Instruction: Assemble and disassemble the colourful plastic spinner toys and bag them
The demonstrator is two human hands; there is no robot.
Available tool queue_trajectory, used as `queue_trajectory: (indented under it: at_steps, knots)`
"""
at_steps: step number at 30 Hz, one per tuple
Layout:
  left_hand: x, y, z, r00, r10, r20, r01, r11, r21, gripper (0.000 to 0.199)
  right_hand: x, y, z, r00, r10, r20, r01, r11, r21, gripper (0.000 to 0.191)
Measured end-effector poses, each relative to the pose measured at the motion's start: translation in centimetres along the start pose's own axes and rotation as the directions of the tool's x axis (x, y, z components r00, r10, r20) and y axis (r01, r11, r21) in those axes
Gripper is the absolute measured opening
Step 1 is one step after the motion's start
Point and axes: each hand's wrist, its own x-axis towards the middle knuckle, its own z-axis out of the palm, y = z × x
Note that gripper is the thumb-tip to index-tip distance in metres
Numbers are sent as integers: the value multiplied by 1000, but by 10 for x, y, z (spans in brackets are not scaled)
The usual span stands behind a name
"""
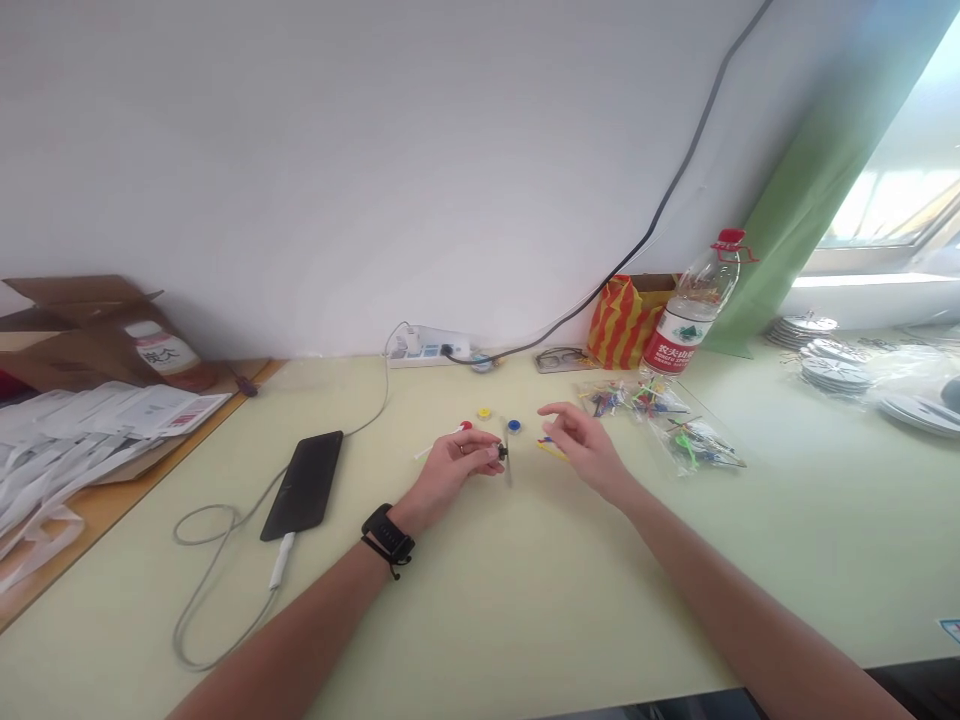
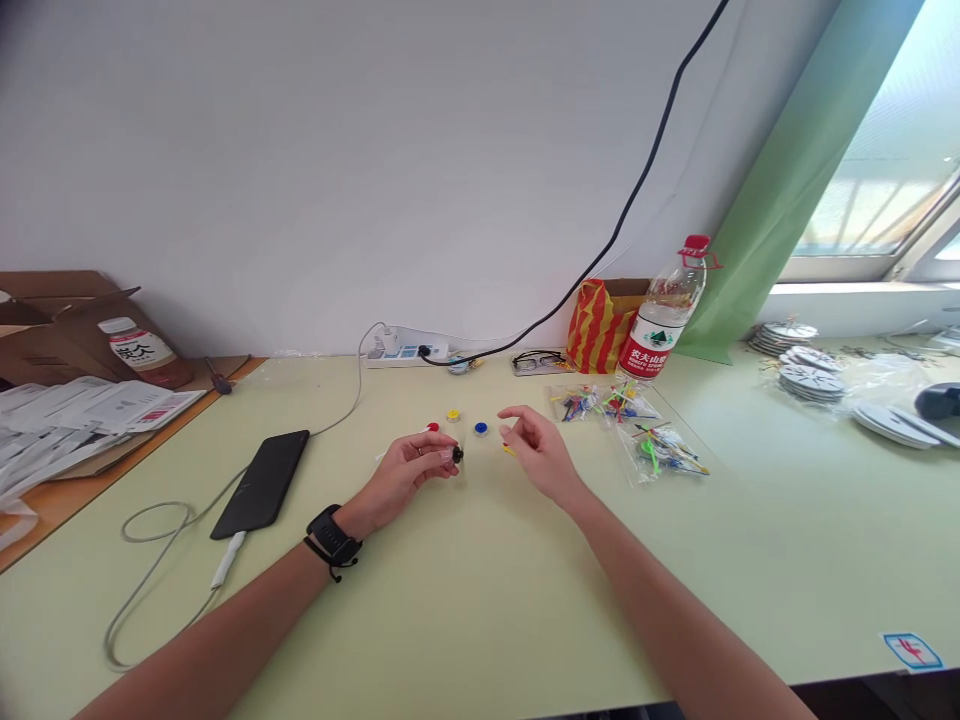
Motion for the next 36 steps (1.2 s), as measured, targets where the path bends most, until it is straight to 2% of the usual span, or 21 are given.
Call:
queue_trajectory:
  at_steps: [4,8,12,15,18,21,24,26,29,31,33,36]
  knots:
    - [0,-2,-2,1000,11,29,-12,1000,8,28,-11,-4,15,975,-40,220,50,998,-42,41]
    - [0,-4,-4,999,17,46,-17,1000,11,27,-15,-5,20,953,-36,301,60,996,-72,40]
    - [1,-5,-3,999,10,35,-10,1000,8,27,-14,-7,18,948,-33,315,73,990,-117,33]
    - [1,-4,-2,1000,1,30,-1,1000,4,28,-14,-7,16,962,-59,266,94,988,-120,31]
    - [1,-4,-2,1000,-8,17,8,1000,-2,28,-19,-5,17,972,-131,195,166,970,-176,42]
    - [1,-5,-4,1000,-20,9,20,1000,-2,26,-26,-4,20,943,-253,215,317,879,-355,60]
    - [2,-6,-5,999,-31,25,31,1000,6,23,-30,-5,23,894,-351,279,445,769,-458,51]
    - [2,-6,-5,999,-38,30,38,999,4,23,-29,-7,23,906,-315,282,419,760,-497,33]
    - [2,-5,-4,999,-48,15,48,999,-5,24,-23,-8,21,964,-110,243,219,845,-487,52]
    - [2,-3,-3,999,-53,4,53,999,-9,26,-19,-7,19,972,-22,235,113,916,-385,56]
    - [1,-2,-2,998,-55,-1,55,998,-9,26,-16,-5,19,975,-23,221,89,952,-292,53]
    - [1,-2,-1,999,-48,-7,48,999,-6,25,-15,-2,21,980,-53,192,103,960,-260,44]
